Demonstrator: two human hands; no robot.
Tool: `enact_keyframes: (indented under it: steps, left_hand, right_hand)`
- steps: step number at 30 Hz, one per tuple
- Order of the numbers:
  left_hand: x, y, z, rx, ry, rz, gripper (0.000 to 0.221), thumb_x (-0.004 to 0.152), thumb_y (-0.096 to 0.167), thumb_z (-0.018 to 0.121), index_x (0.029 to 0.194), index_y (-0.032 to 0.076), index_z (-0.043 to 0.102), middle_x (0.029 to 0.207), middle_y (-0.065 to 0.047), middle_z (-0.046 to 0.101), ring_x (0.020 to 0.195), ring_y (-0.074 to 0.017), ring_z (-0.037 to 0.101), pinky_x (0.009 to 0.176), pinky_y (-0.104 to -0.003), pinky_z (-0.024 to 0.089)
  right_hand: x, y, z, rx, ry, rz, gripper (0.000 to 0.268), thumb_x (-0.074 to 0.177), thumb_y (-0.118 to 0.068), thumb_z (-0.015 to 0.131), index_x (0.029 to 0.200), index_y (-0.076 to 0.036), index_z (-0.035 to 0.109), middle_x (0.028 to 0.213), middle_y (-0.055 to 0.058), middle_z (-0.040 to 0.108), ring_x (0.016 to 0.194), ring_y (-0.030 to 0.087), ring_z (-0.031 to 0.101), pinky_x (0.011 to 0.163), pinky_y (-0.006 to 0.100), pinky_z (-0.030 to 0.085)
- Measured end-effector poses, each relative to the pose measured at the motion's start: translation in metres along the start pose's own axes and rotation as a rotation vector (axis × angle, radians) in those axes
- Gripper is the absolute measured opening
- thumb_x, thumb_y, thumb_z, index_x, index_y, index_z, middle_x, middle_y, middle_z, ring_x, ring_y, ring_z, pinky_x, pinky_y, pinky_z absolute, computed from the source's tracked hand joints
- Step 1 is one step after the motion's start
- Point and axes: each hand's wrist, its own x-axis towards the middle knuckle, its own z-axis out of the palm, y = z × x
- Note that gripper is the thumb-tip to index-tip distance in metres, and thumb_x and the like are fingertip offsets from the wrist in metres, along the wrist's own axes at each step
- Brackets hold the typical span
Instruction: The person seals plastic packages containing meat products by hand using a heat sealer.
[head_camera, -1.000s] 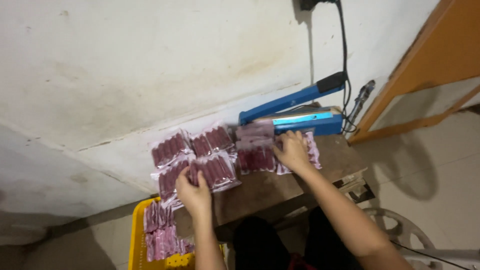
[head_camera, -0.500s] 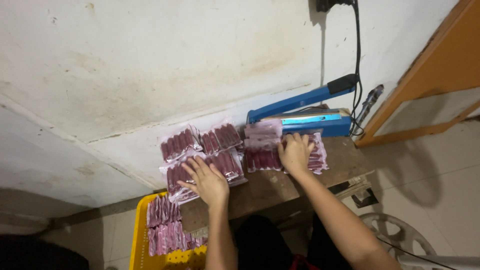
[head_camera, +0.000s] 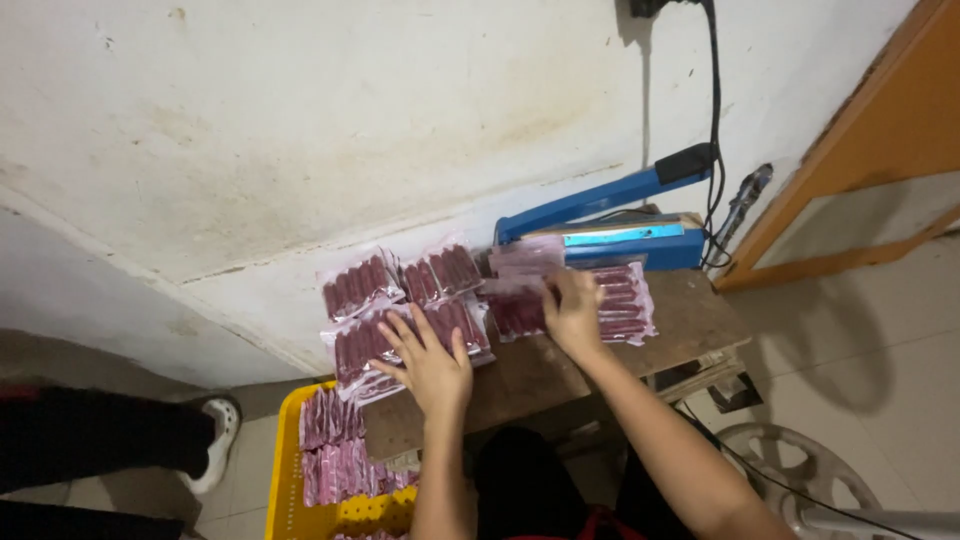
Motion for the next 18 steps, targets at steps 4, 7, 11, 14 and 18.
enact_keyframes:
  steps: [4, 7, 11, 14, 18]
  left_hand:
    - [-0.021, 0.037, -0.016, -0.315, 0.103, 0.035, 0.079, 0.087, 0.03, 0.069, 0.157, 0.012, 0.036, 0.165, -0.02, 0.025, 0.154, -0.0428, 0.018, 0.114, -0.074, 0.012]
    - [-0.032, 0.063, 0.002, -0.838, 0.125, 0.092, 0.085, 0.086, 0.037, 0.074, 0.154, 0.004, 0.035, 0.16, -0.023, 0.027, 0.15, -0.0403, 0.028, 0.12, -0.059, 0.025]
    - [-0.027, 0.098, 0.003, -1.677, -0.218, -0.216, 0.065, 0.092, 0.003, 0.065, 0.15, 0.007, 0.038, 0.144, -0.016, 0.053, 0.134, -0.0261, 0.051, 0.113, -0.044, 0.042]
    - [-0.02, 0.122, -0.02, -1.603, -0.214, -0.242, 0.02, 0.095, 0.008, 0.067, 0.114, 0.006, 0.065, 0.107, -0.009, 0.071, 0.103, -0.015, 0.061, 0.099, -0.038, 0.048]
    - [-0.01, 0.147, -0.033, -1.234, -0.091, 0.008, 0.003, 0.085, 0.012, 0.081, 0.085, 0.014, 0.082, 0.08, -0.001, 0.08, 0.076, -0.0174, 0.076, 0.075, -0.03, 0.057]
  right_hand:
    - [0.014, -0.039, -0.045, 0.327, -0.035, -0.124, 0.004, 0.096, -0.009, 0.066, 0.095, -0.01, 0.069, 0.089, 0.013, 0.071, 0.094, 0.034, 0.068, 0.088, 0.041, 0.051]
    - [0.02, -0.048, -0.077, 0.51, -0.073, -0.094, 0.01, 0.096, -0.005, 0.063, 0.101, -0.01, 0.071, 0.091, 0.013, 0.073, 0.096, 0.033, 0.072, 0.087, 0.041, 0.055]
    - [0.031, -0.03, -0.121, 0.637, -0.044, 0.082, 0.007, 0.099, -0.005, 0.061, 0.101, -0.01, 0.067, 0.096, 0.011, 0.074, 0.098, 0.029, 0.072, 0.089, 0.044, 0.054]
    - [0.026, 0.014, -0.116, 0.817, -0.024, 0.262, 0.007, 0.101, -0.006, 0.059, 0.104, -0.009, 0.064, 0.092, 0.007, 0.073, 0.089, 0.019, 0.068, 0.083, 0.037, 0.053]
    - [0.008, 0.061, -0.1, 1.209, 0.093, 0.488, 0.004, 0.1, -0.01, 0.063, 0.103, -0.009, 0.06, 0.085, 0.001, 0.067, 0.075, 0.012, 0.062, 0.072, 0.026, 0.049]
